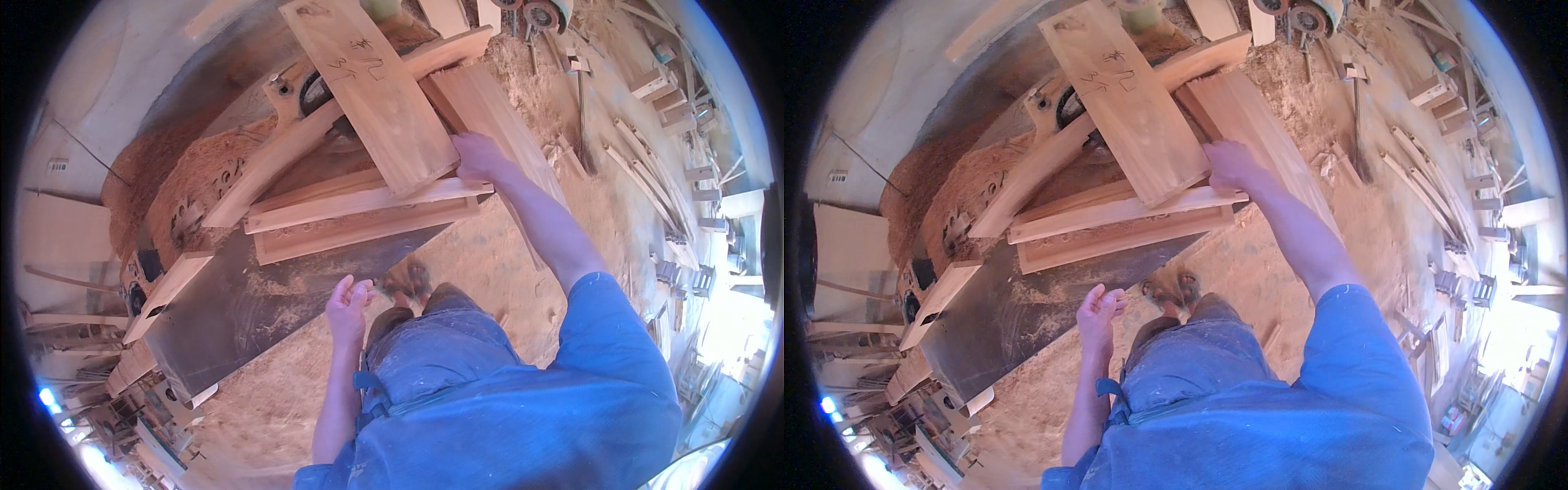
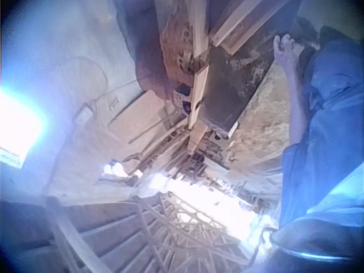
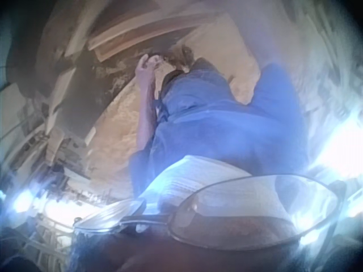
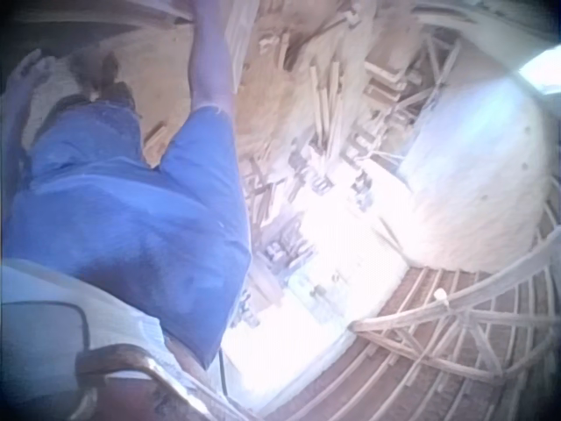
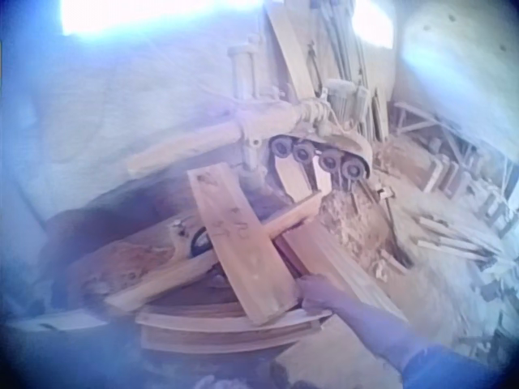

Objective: The person picks up several wooden boards, measures one with a tape measure, and passes boards through a woodworking machine multiple times.

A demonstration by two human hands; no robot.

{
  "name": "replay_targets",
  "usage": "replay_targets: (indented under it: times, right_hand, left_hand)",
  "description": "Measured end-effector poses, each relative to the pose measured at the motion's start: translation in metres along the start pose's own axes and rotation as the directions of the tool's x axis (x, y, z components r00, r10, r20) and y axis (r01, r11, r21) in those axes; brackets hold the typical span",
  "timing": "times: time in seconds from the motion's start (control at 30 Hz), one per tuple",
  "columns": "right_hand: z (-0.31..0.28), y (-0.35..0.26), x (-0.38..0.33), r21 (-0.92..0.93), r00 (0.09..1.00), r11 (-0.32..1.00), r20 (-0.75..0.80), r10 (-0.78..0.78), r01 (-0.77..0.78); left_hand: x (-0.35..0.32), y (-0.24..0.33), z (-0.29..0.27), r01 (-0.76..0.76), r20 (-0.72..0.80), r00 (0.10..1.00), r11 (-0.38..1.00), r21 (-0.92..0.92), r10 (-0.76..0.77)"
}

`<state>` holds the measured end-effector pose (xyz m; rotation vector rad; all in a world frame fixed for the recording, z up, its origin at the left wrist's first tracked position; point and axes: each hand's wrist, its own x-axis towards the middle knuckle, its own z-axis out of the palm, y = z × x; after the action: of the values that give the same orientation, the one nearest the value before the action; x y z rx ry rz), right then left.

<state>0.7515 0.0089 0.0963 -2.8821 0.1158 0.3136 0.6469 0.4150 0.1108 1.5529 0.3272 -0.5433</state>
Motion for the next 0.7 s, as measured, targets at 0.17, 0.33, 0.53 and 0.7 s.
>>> replay_targets:
  times: [0.17,0.33,0.53,0.7]
  right_hand:
    - [-0.03,0.0,-0.03,0.052,0.967,0.998,-0.248,0.056,-0.044]
    - [-0.071,0.001,-0.062,-0.017,0.877,0.896,-0.214,0.43,-0.444]
    - [-0.074,-0.043,-0.091,0.981,0.99,0.134,0.137,0.038,-0.141]
    - [-0.062,-0.101,-0.056,0.981,0.968,0.171,0.124,-0.218,-0.087]
  left_hand:
    - [0.008,0.025,-0.013,-0.078,0.021,0.997,0.997,0.001,0.078]
    - [0.035,0.071,0.016,-0.116,0.18,0.974,0.986,-0.119,0.136]
    - [0.055,0.117,0.08,-0.228,0.374,0.886,0.96,-0.162,0.274]
    - [0.084,0.131,0.105,-0.189,0.355,0.912,0.978,-0.084,0.207]
